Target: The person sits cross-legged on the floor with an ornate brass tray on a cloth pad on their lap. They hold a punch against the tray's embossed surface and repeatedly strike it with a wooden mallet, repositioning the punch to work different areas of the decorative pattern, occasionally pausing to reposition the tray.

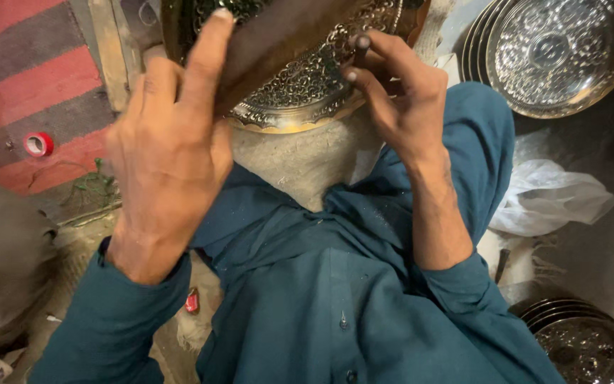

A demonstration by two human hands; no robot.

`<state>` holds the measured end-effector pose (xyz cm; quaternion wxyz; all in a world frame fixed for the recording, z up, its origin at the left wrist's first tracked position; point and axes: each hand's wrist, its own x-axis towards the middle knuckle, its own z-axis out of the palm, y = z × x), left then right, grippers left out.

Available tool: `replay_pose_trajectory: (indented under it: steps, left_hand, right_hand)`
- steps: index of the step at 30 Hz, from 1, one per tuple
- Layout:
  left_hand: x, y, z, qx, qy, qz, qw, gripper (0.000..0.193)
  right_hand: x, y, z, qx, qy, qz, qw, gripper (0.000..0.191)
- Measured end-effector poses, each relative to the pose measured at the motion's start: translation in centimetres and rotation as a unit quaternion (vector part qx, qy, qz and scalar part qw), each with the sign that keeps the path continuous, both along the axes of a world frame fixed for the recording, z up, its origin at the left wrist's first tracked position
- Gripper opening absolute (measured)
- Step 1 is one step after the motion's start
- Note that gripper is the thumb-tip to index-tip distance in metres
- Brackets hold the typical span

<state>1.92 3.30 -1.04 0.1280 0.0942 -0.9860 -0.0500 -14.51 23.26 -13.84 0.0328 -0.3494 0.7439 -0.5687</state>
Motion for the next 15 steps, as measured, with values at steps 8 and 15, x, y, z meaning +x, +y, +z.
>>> replay_pose_trajectory:
  steps: [8,15]
  left_hand:
    - [-0.66,0.18,0.35,0.023,-0.028,-0.057,0.998,0.079]
    - [-0.76,0.04,0.22,0.066,-0.014,-0.05,0.996,0.08]
  right_hand:
    - [-0.35,0.24,-0.54,0.006,0.026,0.002,1.0,0.034]
    - [-0.65,0.05,-0.55,-0.034,0.031,0.026,0.999,0.038]
